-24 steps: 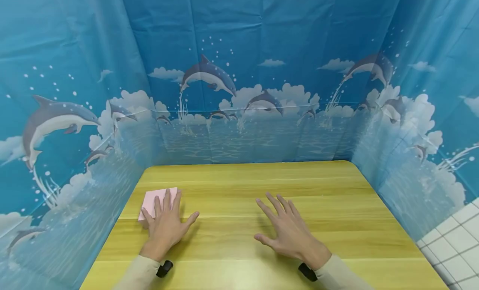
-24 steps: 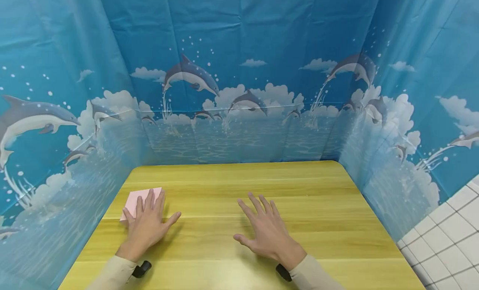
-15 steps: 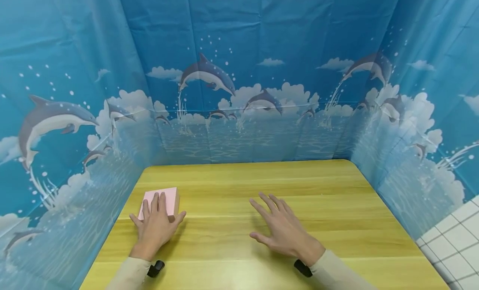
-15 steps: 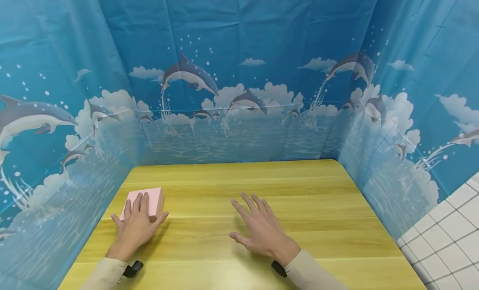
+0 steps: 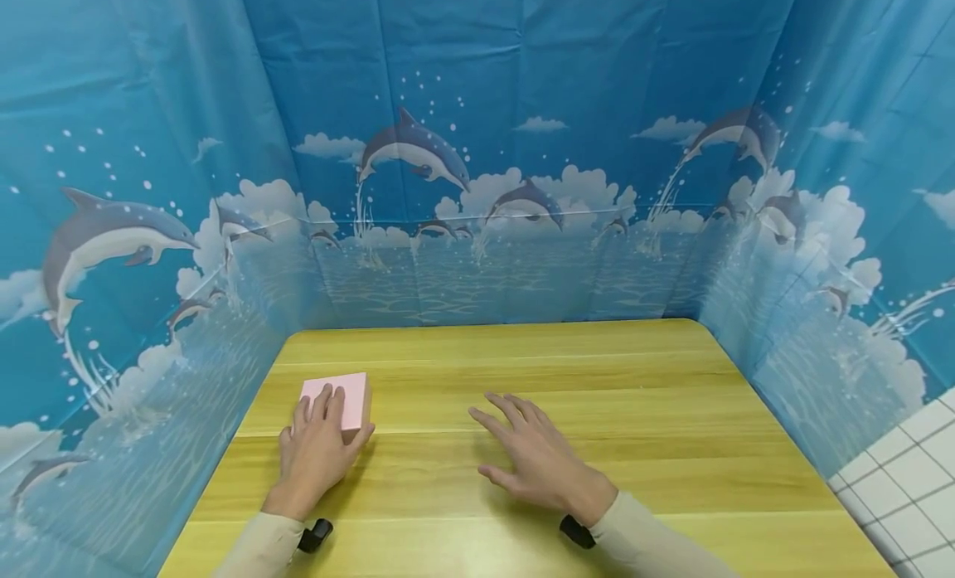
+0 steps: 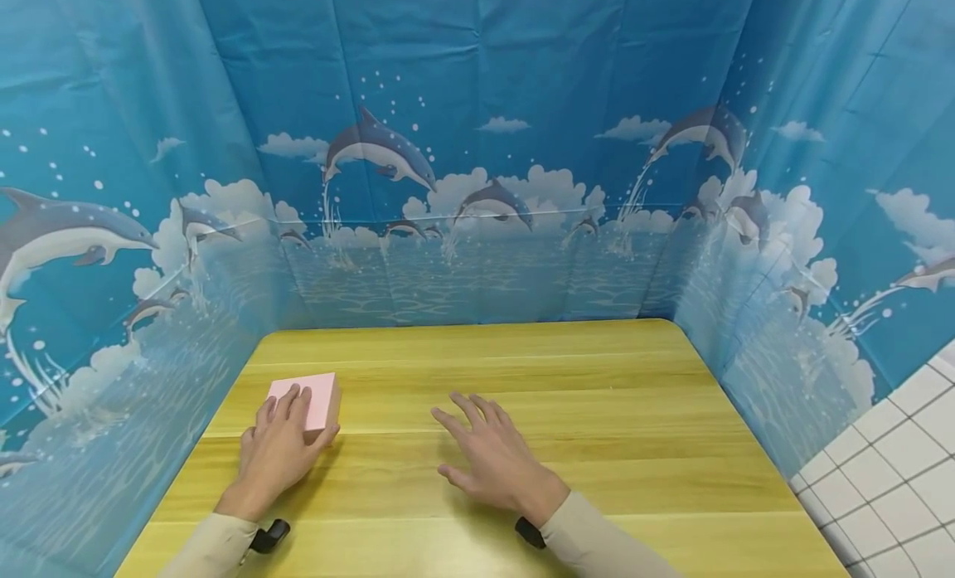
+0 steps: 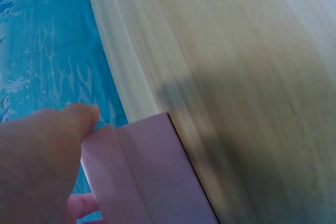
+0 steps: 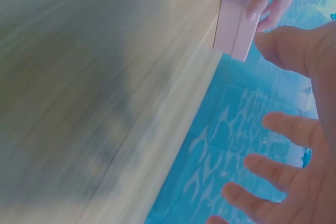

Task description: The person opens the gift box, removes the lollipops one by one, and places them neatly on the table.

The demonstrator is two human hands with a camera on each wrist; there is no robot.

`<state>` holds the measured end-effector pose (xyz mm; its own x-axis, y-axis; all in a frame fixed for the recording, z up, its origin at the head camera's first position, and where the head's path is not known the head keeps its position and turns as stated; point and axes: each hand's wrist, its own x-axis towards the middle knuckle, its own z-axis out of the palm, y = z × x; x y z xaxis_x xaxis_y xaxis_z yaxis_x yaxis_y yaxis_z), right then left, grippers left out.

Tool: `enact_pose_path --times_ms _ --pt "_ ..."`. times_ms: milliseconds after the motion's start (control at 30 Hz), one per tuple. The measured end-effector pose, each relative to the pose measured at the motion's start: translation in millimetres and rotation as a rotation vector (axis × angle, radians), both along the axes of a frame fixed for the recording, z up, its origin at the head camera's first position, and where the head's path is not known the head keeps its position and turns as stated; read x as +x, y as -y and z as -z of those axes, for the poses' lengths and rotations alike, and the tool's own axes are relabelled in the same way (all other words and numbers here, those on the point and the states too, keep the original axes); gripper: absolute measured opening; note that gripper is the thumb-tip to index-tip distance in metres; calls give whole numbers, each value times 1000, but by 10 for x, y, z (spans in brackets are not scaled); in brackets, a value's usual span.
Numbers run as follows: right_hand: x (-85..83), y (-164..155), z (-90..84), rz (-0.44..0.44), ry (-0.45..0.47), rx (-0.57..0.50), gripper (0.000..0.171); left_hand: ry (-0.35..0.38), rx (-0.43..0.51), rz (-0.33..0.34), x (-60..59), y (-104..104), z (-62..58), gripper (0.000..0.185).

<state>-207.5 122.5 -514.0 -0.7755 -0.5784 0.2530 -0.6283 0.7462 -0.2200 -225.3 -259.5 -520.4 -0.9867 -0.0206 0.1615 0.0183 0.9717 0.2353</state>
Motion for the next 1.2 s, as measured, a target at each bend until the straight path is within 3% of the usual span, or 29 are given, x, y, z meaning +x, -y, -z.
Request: enact_pose_path --times_ms 467,833,1067,1200 --pt "-183 345 11 -71 26 32 78 -45 -44 94 -40 -171 -19 99" --pt "-254 712 -18 -148 26 77 71 -53 -62 190 46 -240 12 98" --pt "-304 889 4 -171 10 75 65 -130 -76 235 51 -309 55 97" --pt "-298 905 28 -165 40 94 60 -139 -70 262 76 -378 76 95"
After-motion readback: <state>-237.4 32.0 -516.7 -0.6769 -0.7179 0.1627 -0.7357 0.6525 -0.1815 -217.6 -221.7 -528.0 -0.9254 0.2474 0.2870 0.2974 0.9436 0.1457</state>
